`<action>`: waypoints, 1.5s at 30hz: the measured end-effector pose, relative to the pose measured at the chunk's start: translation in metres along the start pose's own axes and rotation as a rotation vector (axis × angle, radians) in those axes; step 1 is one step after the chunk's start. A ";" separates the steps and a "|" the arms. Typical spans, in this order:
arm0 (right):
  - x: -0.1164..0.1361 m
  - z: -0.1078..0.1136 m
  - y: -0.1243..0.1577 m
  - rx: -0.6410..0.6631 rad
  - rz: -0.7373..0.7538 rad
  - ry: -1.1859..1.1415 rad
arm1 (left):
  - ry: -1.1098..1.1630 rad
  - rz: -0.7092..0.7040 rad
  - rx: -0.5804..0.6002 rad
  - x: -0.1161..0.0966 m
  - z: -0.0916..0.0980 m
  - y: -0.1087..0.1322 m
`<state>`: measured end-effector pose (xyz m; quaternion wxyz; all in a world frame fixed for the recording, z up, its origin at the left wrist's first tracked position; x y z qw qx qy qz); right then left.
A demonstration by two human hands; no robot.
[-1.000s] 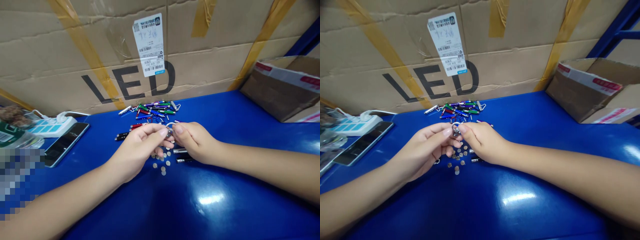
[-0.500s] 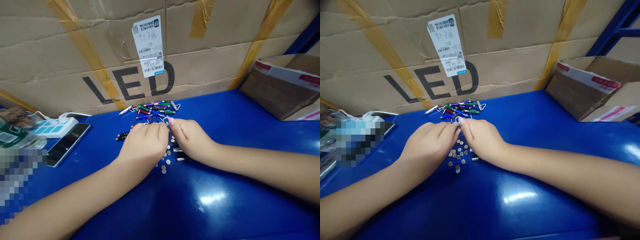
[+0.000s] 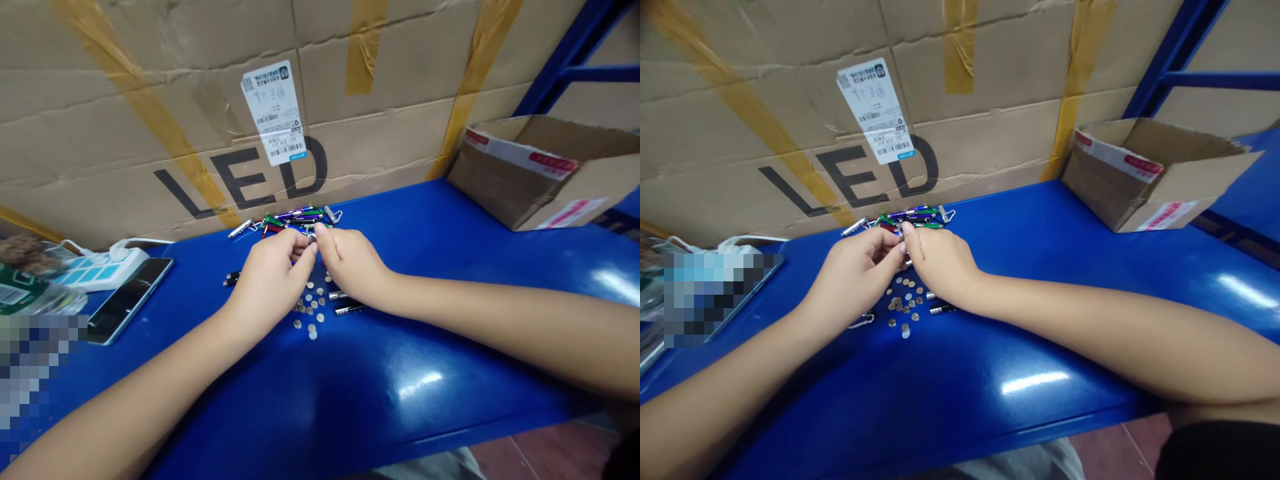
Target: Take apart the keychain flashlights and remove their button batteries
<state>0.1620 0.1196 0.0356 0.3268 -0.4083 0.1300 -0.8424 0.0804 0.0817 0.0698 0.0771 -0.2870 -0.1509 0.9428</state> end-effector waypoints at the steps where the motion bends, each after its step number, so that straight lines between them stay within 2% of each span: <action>1: -0.003 0.000 0.001 -0.025 -0.017 -0.056 | -0.008 0.000 -0.015 0.000 -0.002 0.000; 4: -0.012 -0.002 0.005 -0.067 -0.090 -0.228 | -0.202 -0.050 -0.061 -0.007 -0.006 0.001; 7: -0.014 -0.006 0.007 -0.050 -0.136 -0.384 | -0.472 -0.178 -0.070 -0.023 -0.014 0.003; 10: -0.011 -0.005 0.008 -0.042 -0.138 -0.431 | -0.583 -0.239 -0.072 -0.032 -0.016 0.005; 12: -0.009 -0.001 0.008 -0.048 -0.132 -0.439 | -0.480 -0.178 -0.041 -0.029 -0.014 0.004; 17: -0.010 0.006 0.010 -0.035 -0.109 -0.345 | 0.134 0.111 0.107 -0.004 -0.017 0.001; 20: -0.007 0.004 0.010 0.001 -0.057 -0.329 | 0.281 0.216 0.197 0.003 -0.027 0.005; 22: -0.005 0.004 0.010 0.008 -0.031 -0.319 | 0.132 0.153 0.187 -0.002 -0.026 0.005; 25: -0.008 0.005 0.011 -0.020 -0.038 -0.299 | -0.234 0.020 0.108 -0.014 -0.023 0.006; 27: -0.010 0.003 0.011 -0.031 -0.048 -0.298 | -0.395 0.009 0.072 -0.014 -0.024 0.005; 32: -0.014 -0.004 0.011 -0.049 -0.103 -0.425 | -0.589 0.015 0.033 -0.019 -0.029 0.004; 36: -0.014 -0.003 0.011 -0.028 -0.159 -0.514 | -0.636 -0.027 0.038 -0.023 -0.028 0.002; 42: 0.001 0.001 0.003 0.116 -0.067 -0.512 | -0.316 -0.007 0.102 -0.012 -0.014 -0.002; 45: 0.003 -0.001 0.002 0.158 -0.038 -0.430 | -0.319 0.008 0.106 -0.005 -0.008 -0.003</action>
Point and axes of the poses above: each hand's wrist, its own y-axis away from the middle knuckle, its own z-axis out of the back of the hand, x = y × z, the point moved 10 cm from there along -y, towards the middle knuckle, and after that the axes turned 8 degrees about z, right-handed, at the moved point
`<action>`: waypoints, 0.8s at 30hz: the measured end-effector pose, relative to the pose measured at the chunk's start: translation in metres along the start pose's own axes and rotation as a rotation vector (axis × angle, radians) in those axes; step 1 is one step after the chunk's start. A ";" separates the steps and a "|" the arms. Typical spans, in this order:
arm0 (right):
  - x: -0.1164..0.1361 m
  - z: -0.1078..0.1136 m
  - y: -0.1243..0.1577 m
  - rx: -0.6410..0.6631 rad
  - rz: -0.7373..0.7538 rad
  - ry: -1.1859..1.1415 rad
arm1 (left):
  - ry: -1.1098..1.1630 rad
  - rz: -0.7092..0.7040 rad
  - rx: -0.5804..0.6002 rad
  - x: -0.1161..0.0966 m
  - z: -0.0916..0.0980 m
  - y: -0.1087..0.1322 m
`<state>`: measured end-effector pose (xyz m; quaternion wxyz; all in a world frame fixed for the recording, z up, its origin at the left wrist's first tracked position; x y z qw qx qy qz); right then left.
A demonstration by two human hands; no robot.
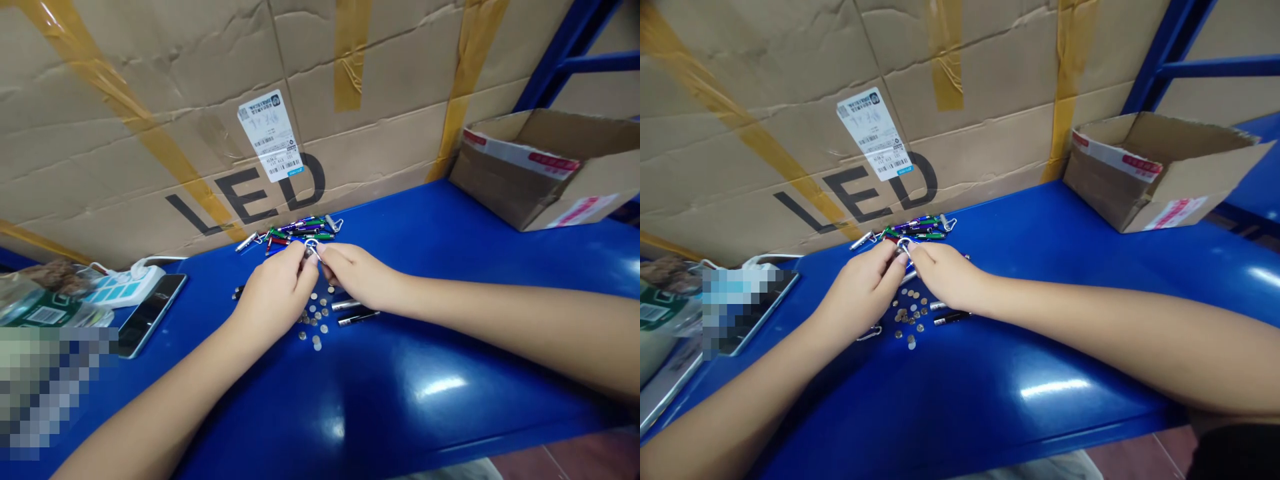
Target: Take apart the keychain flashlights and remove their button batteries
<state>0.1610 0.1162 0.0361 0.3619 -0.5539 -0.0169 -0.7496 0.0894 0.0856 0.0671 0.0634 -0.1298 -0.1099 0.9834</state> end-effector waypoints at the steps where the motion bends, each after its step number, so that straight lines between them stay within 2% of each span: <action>1: 0.000 0.000 0.000 0.000 -0.005 0.042 | -0.032 0.008 0.002 0.003 0.000 0.000; 5: -0.004 -0.004 0.002 0.063 -0.047 0.251 | -0.169 0.021 -0.032 0.011 0.000 0.003; 8: 0.000 -0.008 0.003 0.153 0.001 0.420 | -0.260 -0.011 -0.068 0.011 -0.001 0.007; 11: 0.001 -0.009 0.004 0.214 0.023 0.569 | -0.336 -0.100 -0.160 0.004 0.002 0.012; 16: 0.006 -0.010 0.005 0.262 0.061 0.727 | -0.416 -0.346 -0.381 -0.016 0.009 0.026; 19: 0.006 -0.011 0.005 0.297 0.085 0.858 | -0.451 -0.428 -0.429 -0.022 0.006 0.031; 24: 0.003 -0.015 0.003 0.339 0.117 0.981 | -0.491 -0.457 -0.486 -0.028 0.003 0.035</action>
Point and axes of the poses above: each hand's wrist, its own y-axis away from the middle knuckle, its own z-axis out of the back of the hand, x = y × z, the point moved 10 cm from there along -y, towards the middle knuckle, and after that the axes turned 8 degrees about z, right-handed, at the moved point
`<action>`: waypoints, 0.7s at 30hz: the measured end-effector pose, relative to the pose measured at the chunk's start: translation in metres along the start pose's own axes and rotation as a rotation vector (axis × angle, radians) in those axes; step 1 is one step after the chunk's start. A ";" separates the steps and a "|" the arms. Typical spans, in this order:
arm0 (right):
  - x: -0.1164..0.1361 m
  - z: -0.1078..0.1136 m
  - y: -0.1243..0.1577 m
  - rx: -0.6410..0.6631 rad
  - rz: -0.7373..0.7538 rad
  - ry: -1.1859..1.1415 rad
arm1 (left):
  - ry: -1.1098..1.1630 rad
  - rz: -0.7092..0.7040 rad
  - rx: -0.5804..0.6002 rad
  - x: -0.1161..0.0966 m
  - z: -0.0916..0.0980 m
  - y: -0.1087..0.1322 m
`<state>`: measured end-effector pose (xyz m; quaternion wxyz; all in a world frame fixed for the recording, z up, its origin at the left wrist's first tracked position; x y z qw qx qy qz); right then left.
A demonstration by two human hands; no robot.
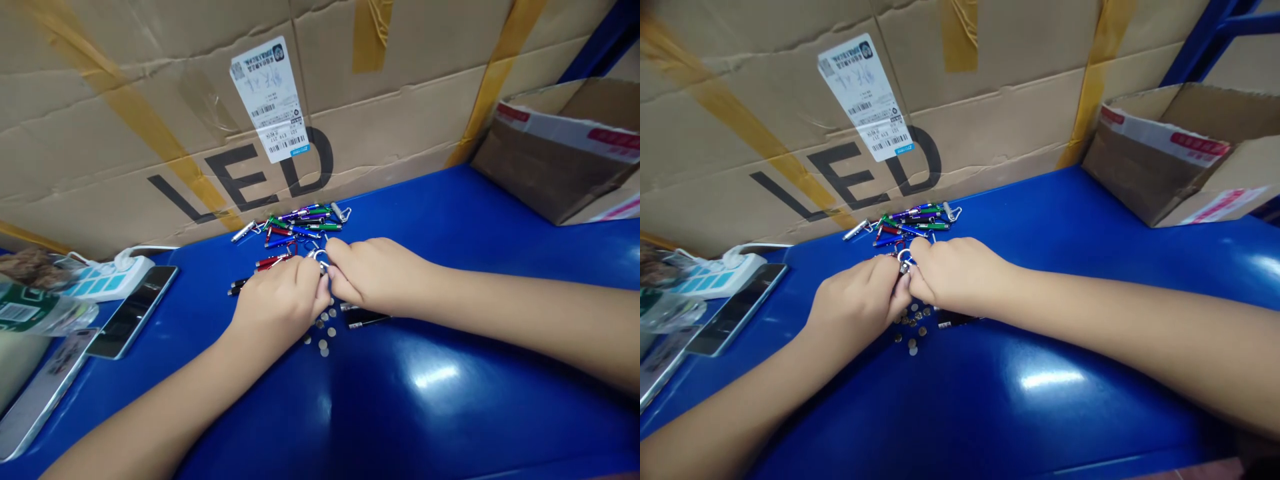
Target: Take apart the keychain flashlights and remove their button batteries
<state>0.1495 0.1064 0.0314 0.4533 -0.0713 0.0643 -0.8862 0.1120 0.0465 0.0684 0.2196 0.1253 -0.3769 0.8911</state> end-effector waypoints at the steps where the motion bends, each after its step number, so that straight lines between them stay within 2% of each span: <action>1: 0.000 -0.002 -0.001 0.006 -0.004 0.003 | -0.013 0.003 -0.009 -0.001 0.000 0.000; 6: -0.001 -0.004 -0.002 0.032 -0.042 -0.003 | -0.059 0.039 0.011 -0.004 -0.003 0.000; 14: 0.002 0.004 0.002 0.031 0.002 -0.052 | -0.091 0.018 -0.020 -0.004 0.005 -0.003; 21: 0.000 -0.008 -0.001 0.055 -0.015 -0.137 | -0.151 -0.045 -0.019 -0.011 0.006 -0.004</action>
Point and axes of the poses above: each hand's wrist, its own y-axis away from the middle knuckle, its own z-axis out of the back of the hand, x = y × z, the point moved 10 cm from there along -y, towards the middle knuckle, and after that the axes turned 8 degrees about z, right-handed, at the moved point
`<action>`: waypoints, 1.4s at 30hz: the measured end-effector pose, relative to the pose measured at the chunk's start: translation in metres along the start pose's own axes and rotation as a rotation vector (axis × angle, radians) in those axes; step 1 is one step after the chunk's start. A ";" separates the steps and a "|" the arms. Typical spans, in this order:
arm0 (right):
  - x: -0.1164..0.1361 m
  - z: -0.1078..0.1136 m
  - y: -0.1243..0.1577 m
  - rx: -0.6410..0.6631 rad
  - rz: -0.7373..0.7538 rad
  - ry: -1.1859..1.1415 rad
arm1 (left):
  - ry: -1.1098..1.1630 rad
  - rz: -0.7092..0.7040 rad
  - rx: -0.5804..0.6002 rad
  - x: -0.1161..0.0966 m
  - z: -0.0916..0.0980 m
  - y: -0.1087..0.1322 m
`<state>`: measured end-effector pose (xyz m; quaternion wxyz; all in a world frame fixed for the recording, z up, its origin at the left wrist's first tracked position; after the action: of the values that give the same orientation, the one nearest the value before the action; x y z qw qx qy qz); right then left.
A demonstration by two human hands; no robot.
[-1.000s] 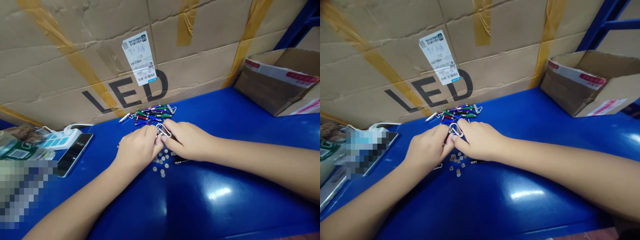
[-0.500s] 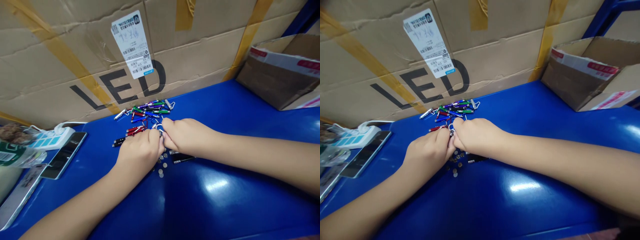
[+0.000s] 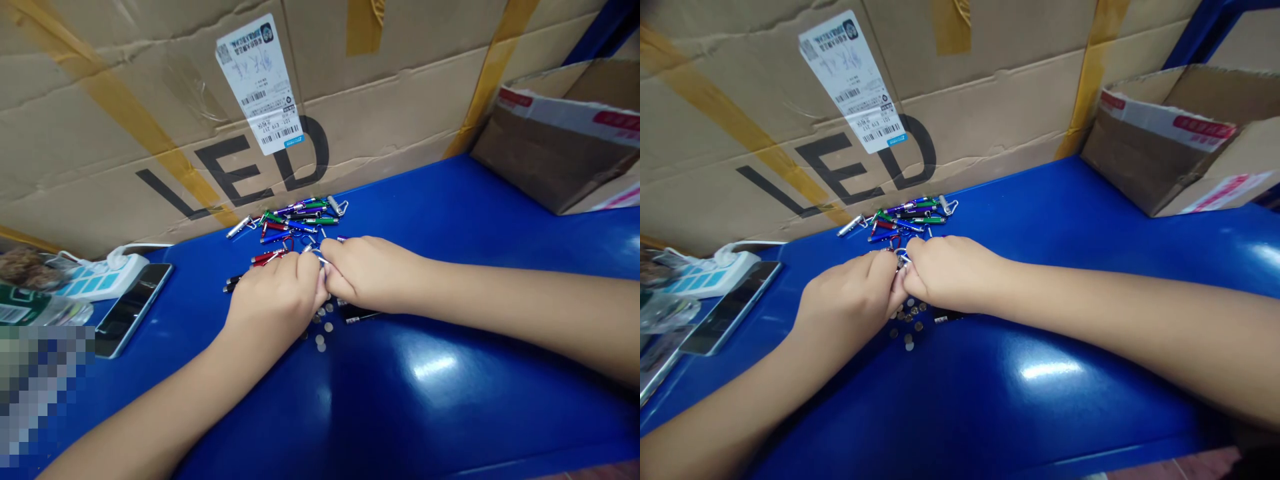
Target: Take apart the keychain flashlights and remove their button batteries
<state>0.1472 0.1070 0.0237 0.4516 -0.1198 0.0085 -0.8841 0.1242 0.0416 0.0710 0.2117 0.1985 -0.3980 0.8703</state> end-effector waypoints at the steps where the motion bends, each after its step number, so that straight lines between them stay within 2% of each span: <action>1: 0.000 -0.001 0.000 0.005 -0.004 -0.008 | -0.015 -0.025 0.013 -0.002 -0.001 0.000; 4: -0.001 -0.002 -0.001 0.006 -0.015 -0.025 | -0.051 -0.071 0.056 -0.006 -0.004 0.000; 10: -0.001 -0.004 -0.001 -0.015 -0.022 0.000 | -0.111 -0.041 0.120 -0.010 -0.007 0.001; 15: 0.001 -0.003 -0.001 -0.031 0.008 0.088 | 0.009 0.022 0.191 -0.004 -0.013 0.001; 17: -0.002 0.001 0.000 -0.041 -0.023 0.119 | 0.216 0.116 0.284 0.006 -0.020 0.001; 21: -0.002 0.013 0.002 -0.118 -0.039 0.206 | 0.926 0.470 0.524 0.025 -0.046 0.010; 25: 0.006 0.022 0.004 -0.202 0.029 0.299 | 1.509 0.858 0.744 0.023 -0.075 0.029; 28: 0.008 0.021 0.003 -0.196 0.064 0.359 | 1.735 1.065 0.823 0.019 -0.083 0.039; 30: 0.008 0.020 0.003 -0.179 0.081 0.394 | 1.795 1.122 0.822 0.021 -0.084 0.040; 34: 0.012 0.021 0.004 -0.200 0.133 0.453 | 1.766 1.077 0.860 0.026 -0.083 0.037; 38: 0.018 0.017 0.005 -0.207 0.202 0.452 | 1.611 0.879 1.021 0.027 -0.082 0.034; 42: 0.021 0.010 0.005 -0.194 0.243 0.448 | 1.478 0.756 1.084 0.029 -0.082 0.033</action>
<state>0.1416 0.0879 0.0372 0.5275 0.0381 0.2074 -0.8230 0.0680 0.0916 0.0168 -0.0043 -0.4642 0.2488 0.8501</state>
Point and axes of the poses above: each hand's wrist, its own y-axis away from the middle knuckle, its own z-axis out of the back of the hand, x = y × z, the point moved 10 cm from there along -y, towards the middle knuckle, and after that the axes turned 8 degrees about z, right-handed, at the moved point
